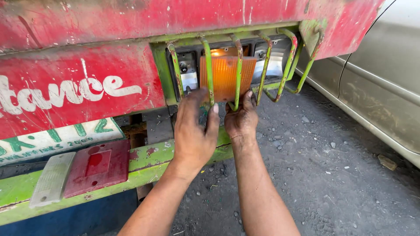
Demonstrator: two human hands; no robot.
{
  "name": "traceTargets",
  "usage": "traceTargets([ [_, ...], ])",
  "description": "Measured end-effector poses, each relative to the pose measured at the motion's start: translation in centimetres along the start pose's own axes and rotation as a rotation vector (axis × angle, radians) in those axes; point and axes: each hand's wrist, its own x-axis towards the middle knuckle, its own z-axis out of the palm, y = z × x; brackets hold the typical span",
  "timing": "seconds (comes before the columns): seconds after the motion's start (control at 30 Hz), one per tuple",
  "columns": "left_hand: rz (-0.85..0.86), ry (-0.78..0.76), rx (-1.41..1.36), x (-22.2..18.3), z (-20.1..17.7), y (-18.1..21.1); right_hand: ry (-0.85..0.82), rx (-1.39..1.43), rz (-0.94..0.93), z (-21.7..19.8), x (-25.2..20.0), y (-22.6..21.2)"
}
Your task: The person works at the rear of a truck, removing an orange lens cover from a tail light housing and setting it on the bumper bar. They use a screwdriver to unscrew fasteners from the housing, then fit a red lens cover into the housing and drive screws with the screwdriver to secure it.
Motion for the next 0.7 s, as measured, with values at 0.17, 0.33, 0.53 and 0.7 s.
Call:
traceTargets([
  [0.17,-0.377,-0.104,-0.167,3.1,1.3,0.5,0.045,0.052,0.012,1.3,-0.4,-0.4],
  [0.33,-0.56,-0.114,-0.151,4.7,3.6,-3.4,0.084,0.063,0.04,1.2,0.8,-0.1],
  [0.53,-0.789,-0.196,0.075,5.0,5.1,-3.8,0.106,0.015,0.053,1.2,0.6,-0.3],
  [0.7,-0.609,-0.091,-0.108,5.7,5.7,-4.3,0.025,-0.117,0.073,2.6,-2.0,-2.0],
])
